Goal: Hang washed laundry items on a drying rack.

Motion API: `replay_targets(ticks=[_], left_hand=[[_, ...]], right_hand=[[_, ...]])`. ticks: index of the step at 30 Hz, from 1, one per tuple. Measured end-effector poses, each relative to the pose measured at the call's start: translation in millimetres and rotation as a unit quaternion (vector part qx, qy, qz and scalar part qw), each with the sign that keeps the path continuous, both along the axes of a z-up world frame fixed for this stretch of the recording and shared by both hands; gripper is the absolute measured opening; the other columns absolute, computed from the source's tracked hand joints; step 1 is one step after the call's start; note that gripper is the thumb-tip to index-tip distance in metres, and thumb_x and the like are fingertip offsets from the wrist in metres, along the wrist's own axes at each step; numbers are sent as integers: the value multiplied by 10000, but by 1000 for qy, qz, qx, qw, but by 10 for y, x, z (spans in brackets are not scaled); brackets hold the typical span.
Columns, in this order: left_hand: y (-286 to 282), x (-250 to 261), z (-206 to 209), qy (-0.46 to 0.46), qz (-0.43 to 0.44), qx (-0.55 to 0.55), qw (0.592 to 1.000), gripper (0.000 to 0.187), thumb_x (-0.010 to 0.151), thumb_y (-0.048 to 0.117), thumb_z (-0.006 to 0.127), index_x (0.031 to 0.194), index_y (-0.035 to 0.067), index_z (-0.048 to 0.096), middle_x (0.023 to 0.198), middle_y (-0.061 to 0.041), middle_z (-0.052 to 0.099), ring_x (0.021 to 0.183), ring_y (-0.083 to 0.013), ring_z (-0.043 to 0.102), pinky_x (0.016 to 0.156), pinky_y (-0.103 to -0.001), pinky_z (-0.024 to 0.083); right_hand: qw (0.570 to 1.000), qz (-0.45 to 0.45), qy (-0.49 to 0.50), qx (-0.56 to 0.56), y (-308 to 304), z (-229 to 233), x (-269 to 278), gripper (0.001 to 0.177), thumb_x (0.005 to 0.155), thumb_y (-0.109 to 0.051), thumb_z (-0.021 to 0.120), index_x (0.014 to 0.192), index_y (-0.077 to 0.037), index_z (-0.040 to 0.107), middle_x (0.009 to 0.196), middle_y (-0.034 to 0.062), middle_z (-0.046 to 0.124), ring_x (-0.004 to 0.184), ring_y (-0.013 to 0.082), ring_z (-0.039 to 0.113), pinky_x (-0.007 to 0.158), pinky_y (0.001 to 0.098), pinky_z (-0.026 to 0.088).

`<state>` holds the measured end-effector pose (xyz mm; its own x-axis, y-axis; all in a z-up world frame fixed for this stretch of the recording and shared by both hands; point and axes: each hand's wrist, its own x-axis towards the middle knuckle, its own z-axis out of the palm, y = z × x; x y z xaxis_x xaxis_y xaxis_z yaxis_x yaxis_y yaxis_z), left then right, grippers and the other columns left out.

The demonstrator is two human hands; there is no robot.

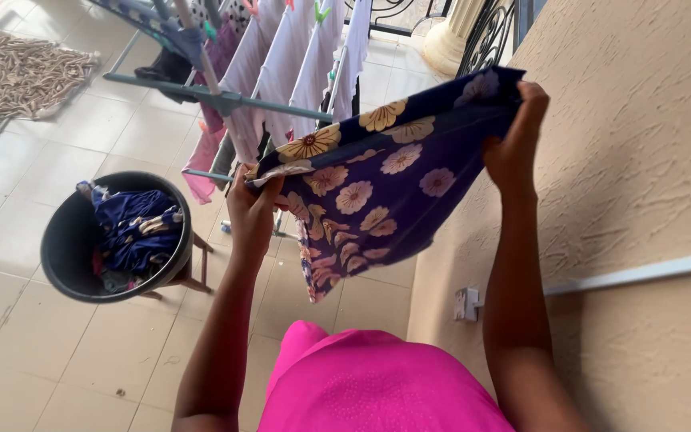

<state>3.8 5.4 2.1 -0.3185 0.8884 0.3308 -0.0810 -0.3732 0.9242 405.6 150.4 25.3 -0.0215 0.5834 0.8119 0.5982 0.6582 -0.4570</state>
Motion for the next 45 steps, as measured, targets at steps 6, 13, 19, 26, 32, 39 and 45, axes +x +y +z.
replay_targets(ticks=[6, 13, 19, 26, 32, 39, 45], left_hand=[[278, 63, 71, 4, -79, 8, 997, 194, 1024, 90, 707, 1074, 55, 522, 887, 16, 574, 733, -33, 546, 614, -205, 433], [658, 215, 679, 234, -140, -72, 959, 436, 837, 147, 820, 1138, 28, 528, 907, -14, 663, 825, -70, 634, 660, -251, 554], [1583, 276, 893, 314, -174, -136, 923, 450, 794, 152, 837, 1117, 34, 546, 815, -27, 753, 731, -94, 716, 634, -262, 575], [2545, 503, 1192, 325, -179, 5, 929, 295, 858, 30, 787, 1082, 16, 596, 851, -87, 652, 665, -119, 598, 556, -291, 531], [3164, 702, 1570, 312, -167, -128, 926, 309, 886, -21, 641, 1179, 22, 553, 882, -91, 682, 489, -164, 642, 427, -327, 496], [4015, 898, 1587, 499, 3, -21, 866, 139, 850, 38, 651, 986, 58, 632, 772, -119, 650, 672, -345, 651, 605, -465, 494], [4679, 1156, 1441, 266, -58, -222, 936, 143, 924, 56, 593, 939, 5, 726, 646, -95, 664, 577, -193, 642, 537, -371, 487]], right_hand=[[995, -49, -84, 32, 492, 35, -59, 743, 1100, -157, 750, 1646, -48, 259, 1696, 236, 200, 1563, 487, 364, 1244, 526, 466], [986, -107, -118, 55, 1511, 91, 17, 689, 1134, -138, 735, 1643, -87, 274, 1727, 165, 193, 1612, 410, 318, 1310, 498, 432], [983, -88, -139, 80, 2332, 573, 204, 788, 1063, -217, 835, 1625, -52, 307, 1722, 205, 212, 1595, 467, 325, 1302, 532, 417], [982, -94, -120, 113, 3370, 861, 514, 674, 1114, -96, 753, 1612, -93, 301, 1696, 168, 255, 1572, 403, 378, 1257, 445, 446], [987, -62, -53, 141, 4346, 1026, 501, 644, 1119, -163, 729, 1623, -132, 330, 1685, 126, 319, 1579, 358, 395, 1248, 430, 418], [953, -65, -29, 295, 5984, 1177, 693, 621, 1183, -362, 657, 1662, -193, 300, 1768, 79, 215, 1623, 301, 287, 1302, 452, 275], [934, -91, -2, 346, 7111, 1263, 744, 665, 1094, -359, 725, 1613, -158, 363, 1722, 119, 219, 1598, 334, 274, 1288, 492, 319]])
